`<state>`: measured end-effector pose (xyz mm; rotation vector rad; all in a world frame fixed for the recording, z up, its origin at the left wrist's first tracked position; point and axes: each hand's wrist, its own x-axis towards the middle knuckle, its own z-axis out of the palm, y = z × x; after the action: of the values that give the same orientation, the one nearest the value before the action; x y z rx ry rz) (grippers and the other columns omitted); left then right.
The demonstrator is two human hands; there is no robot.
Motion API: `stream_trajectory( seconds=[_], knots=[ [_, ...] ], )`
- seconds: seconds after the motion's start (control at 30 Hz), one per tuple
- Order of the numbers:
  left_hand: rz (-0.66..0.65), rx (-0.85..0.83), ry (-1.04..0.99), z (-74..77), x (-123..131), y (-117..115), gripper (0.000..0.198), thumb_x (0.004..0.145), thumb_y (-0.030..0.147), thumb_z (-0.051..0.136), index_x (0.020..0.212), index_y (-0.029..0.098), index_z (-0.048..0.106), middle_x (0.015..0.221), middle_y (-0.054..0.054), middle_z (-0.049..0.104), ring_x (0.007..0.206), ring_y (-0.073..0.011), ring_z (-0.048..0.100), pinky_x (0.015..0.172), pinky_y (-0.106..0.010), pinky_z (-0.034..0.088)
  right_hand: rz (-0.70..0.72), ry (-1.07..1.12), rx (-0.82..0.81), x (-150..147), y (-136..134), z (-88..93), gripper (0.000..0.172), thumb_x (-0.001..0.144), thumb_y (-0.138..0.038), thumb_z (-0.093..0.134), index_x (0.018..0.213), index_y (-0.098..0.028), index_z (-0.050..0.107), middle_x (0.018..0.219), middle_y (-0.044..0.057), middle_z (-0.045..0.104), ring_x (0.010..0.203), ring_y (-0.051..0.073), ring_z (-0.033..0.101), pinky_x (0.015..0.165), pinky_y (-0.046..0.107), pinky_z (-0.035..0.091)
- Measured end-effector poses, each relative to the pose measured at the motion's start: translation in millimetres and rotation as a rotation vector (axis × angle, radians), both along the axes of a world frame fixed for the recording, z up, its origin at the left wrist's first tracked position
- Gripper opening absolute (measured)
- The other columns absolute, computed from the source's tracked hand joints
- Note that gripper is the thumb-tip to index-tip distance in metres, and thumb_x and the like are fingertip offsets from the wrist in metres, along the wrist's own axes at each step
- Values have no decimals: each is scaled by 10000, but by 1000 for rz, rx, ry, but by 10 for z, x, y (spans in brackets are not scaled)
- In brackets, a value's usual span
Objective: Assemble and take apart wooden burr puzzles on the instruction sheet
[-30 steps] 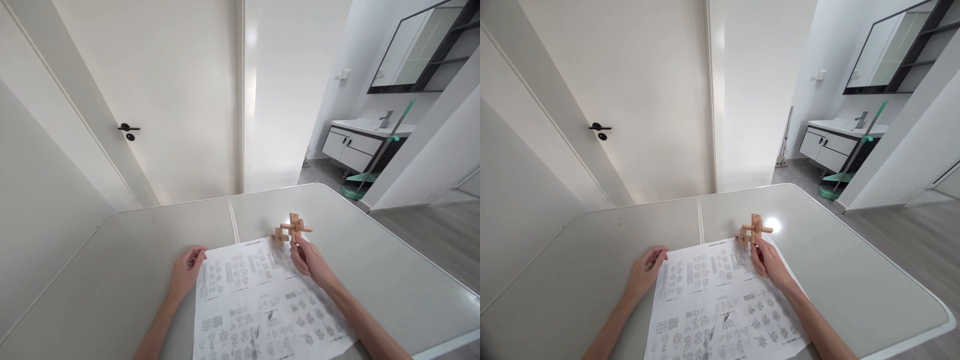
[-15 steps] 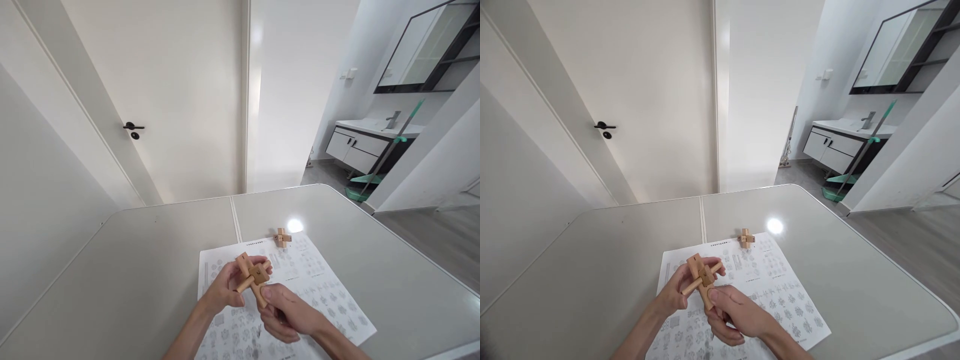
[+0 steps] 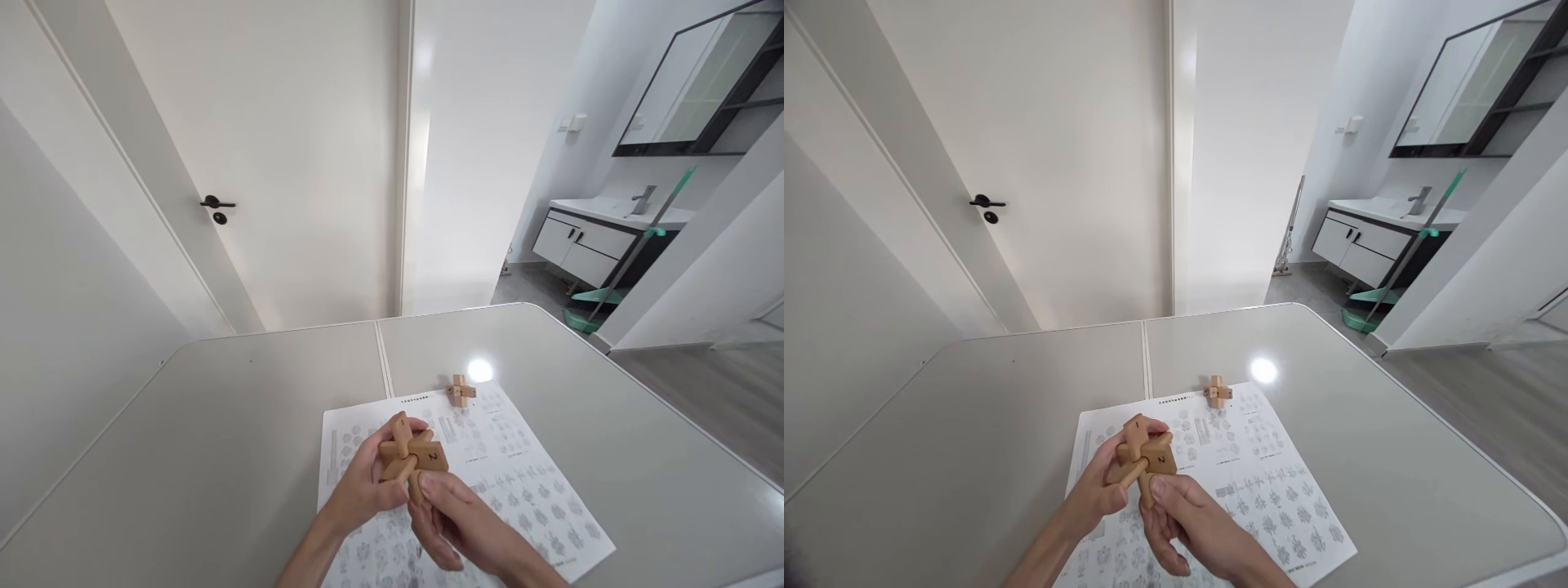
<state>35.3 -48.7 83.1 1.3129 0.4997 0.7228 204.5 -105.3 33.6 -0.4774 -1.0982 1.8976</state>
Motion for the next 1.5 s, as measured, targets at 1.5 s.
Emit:
stream_trajectory(
  seconds=[1.5],
  knots=[
    [239,579,454,279,-159,-123,935,627,318,933,1410,366,424,1452,-60,523,1333,-313,514,1106,-467,465,-456,-780,606,366,-74,561,184,1065,-398,504,1056,-269,635,916,39,672,777,195,592,713,324,468]
  ],
)
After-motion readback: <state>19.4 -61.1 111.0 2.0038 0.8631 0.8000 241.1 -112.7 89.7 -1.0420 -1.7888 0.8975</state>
